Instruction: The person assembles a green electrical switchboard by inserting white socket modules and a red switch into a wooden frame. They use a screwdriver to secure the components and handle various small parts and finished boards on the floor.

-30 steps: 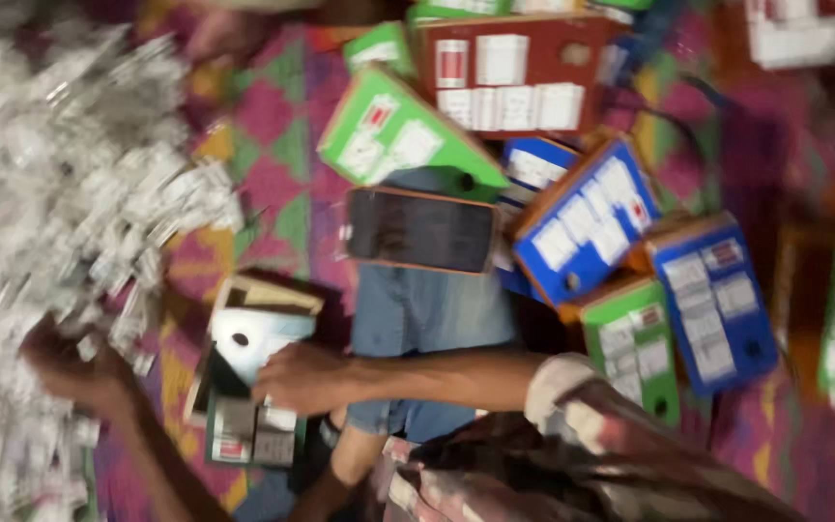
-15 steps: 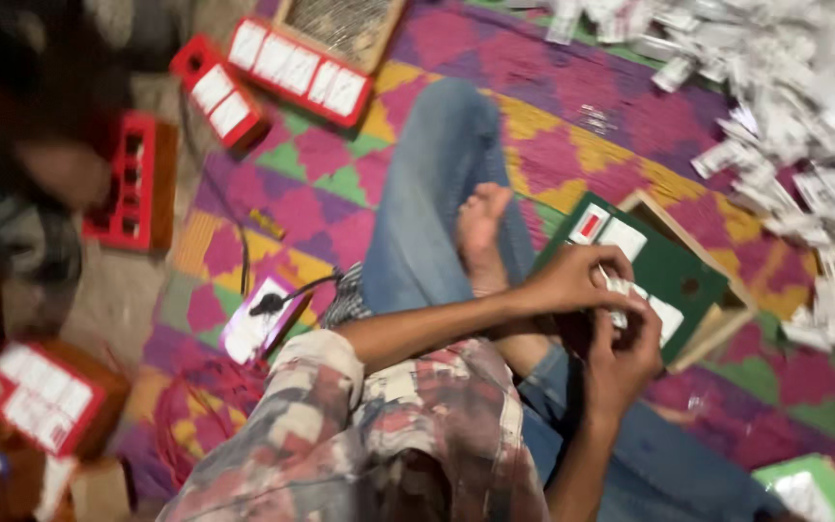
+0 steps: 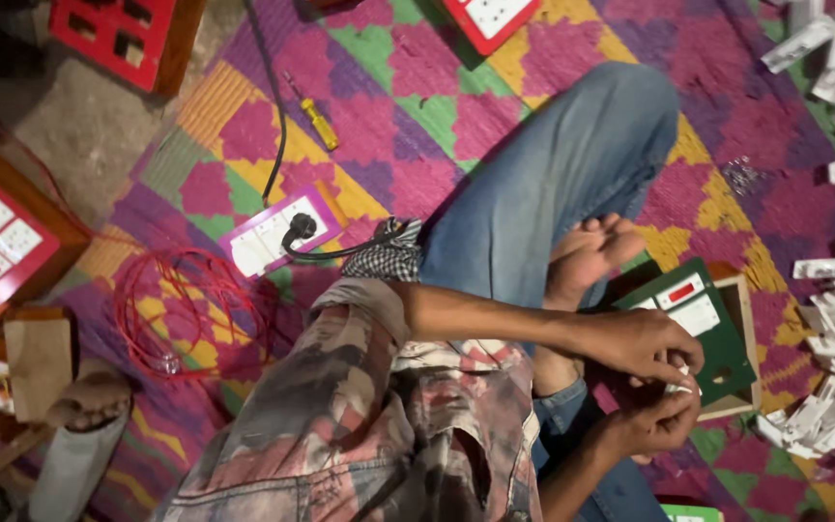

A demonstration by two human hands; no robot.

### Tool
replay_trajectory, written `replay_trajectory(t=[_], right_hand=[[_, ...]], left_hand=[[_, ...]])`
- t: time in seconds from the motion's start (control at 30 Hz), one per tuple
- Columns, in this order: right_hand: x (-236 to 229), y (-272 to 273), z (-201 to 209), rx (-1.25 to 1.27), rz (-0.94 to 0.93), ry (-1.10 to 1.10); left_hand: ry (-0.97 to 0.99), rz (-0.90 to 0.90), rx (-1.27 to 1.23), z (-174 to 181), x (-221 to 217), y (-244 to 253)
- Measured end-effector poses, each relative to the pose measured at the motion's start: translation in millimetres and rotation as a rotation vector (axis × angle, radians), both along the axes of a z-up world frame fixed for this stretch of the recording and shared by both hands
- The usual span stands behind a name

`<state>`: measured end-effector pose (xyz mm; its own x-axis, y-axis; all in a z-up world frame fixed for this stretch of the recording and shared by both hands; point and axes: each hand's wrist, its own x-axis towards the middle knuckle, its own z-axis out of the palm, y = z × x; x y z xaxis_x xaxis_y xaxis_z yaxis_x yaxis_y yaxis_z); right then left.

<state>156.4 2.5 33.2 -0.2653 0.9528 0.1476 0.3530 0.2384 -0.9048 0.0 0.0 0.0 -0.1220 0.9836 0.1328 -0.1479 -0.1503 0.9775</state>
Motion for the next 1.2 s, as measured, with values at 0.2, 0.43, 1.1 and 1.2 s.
replay_trajectory(t=[0.2,0.43,1.1,1.2], right_hand=[[-60,-39,41,-0.191,0.233,0.039],[-142,-70,54,-0.169,0.335,0.038],[-82,39,74,-0.175,-0.067,-0.013],[-82,-9,54,-0.474,-0.079,0.079]], left_hand=[[0.192,0.229,-0.022,40,-78,-59],[-0.48,0.295,-0.228,56,-163,-134],[0.943,0.298,-1.227,-14,-300,-334],[1.086,0.362,-1.042,-34,-309,-354]])
